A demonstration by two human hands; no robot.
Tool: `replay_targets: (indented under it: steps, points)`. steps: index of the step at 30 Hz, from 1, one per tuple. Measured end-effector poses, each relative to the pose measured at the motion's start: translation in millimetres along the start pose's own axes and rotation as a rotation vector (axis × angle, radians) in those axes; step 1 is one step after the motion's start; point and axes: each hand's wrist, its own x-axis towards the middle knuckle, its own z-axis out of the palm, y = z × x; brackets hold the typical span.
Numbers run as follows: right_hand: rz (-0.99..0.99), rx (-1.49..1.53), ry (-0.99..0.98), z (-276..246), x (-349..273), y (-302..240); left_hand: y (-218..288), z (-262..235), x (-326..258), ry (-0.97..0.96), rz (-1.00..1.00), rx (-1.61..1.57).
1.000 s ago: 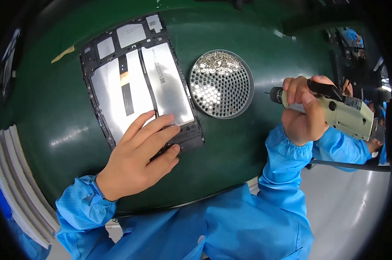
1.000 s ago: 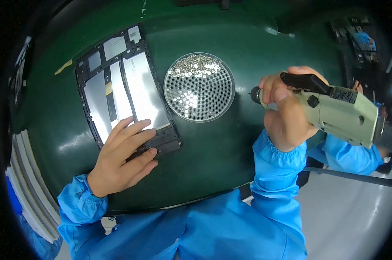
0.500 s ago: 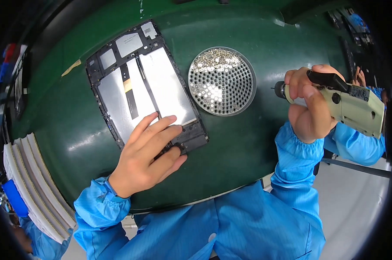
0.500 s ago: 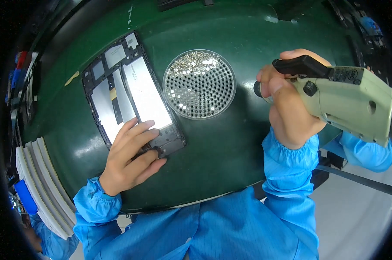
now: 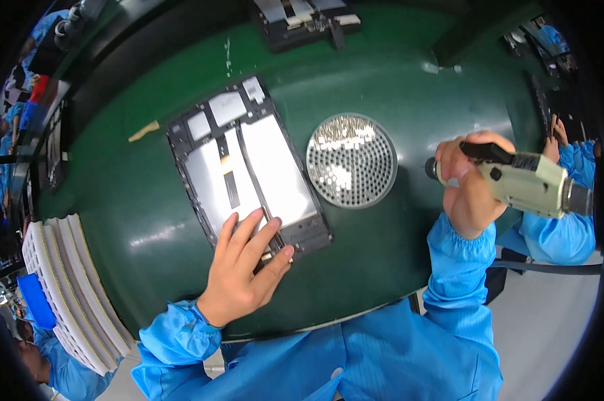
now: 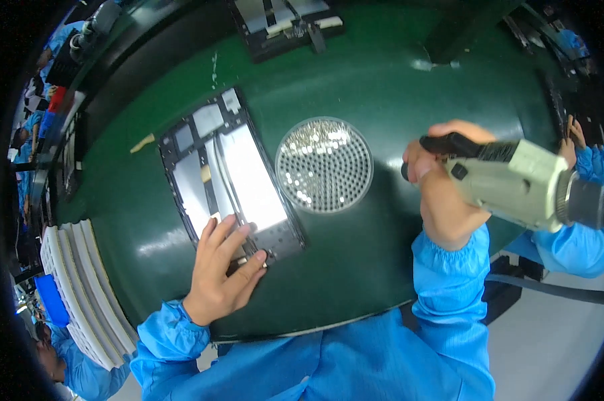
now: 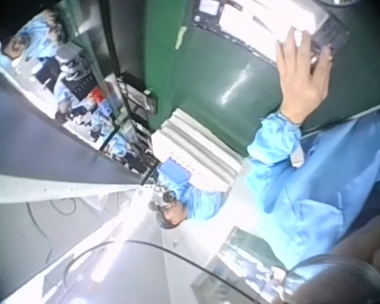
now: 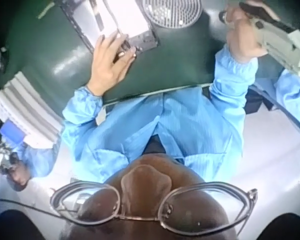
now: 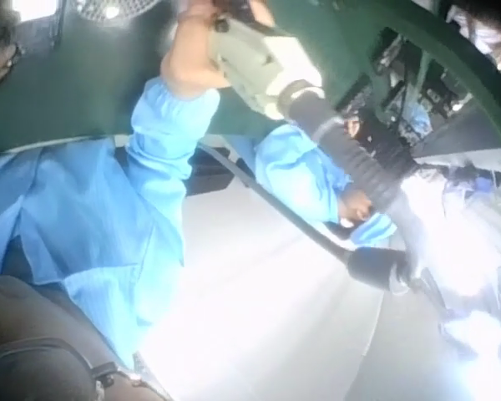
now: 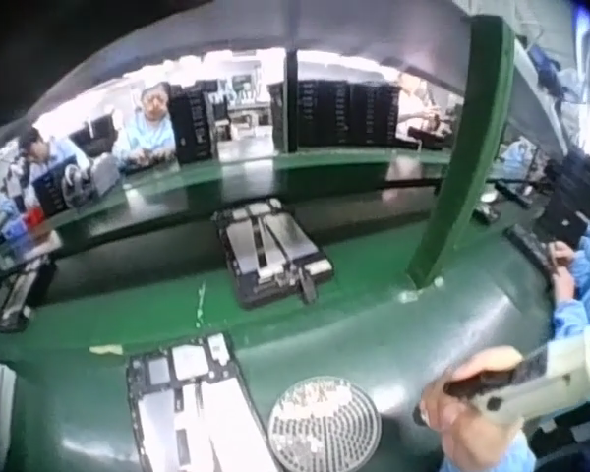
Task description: The person repeatedly takes tablet assemblies from the conveyor, aligns internal ribbon cables by hand, fastens components using an electric screwdriver, and returns the assembled tablets to the conveyor.
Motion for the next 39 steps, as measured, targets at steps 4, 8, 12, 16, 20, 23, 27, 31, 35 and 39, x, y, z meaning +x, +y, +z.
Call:
replay_targets:
  steps: [4,8,12,16,20,23,27,31,35,39]
  points:
    - [-0.017,0.013,-0.004,-3,0,-1,-11,-3,-3,0.076,-0.112,0.087]
    - [0.019,-0.145,0.051,-1,0,-4,-61,-26,16,0.060,-0.187,0.364]
    - [0.025,-0.142,0.055,0,-1,-1,-150,-55,57,0.102,-0.295,0.333]
    - [0.013,-0.096,0.032,-4,-1,4,-218,-50,99,0.125,-0.241,0.290]
    - [0.034,-0.082,0.027,-9,-2,4,-220,-52,132,0.071,-0.288,0.395]
    - [0.031,-0.096,0.015,-12,0,6,-200,-45,165,0.244,-0.251,0.391]
    - [0.059,-0.166,0.025,-14,-5,9,-180,-16,216,0.193,-0.086,0.165]
    - [0.043,-0.252,0.077,-17,-6,11,-174,-20,239,-0.027,-0.079,0.104]
    - [0.060,-0.236,0.067,-18,-7,10,-178,-14,239,-0.062,-0.038,0.204]
    - [0.100,-0.222,0.066,-17,-8,8,-166,2,244,0.029,-0.062,0.468]
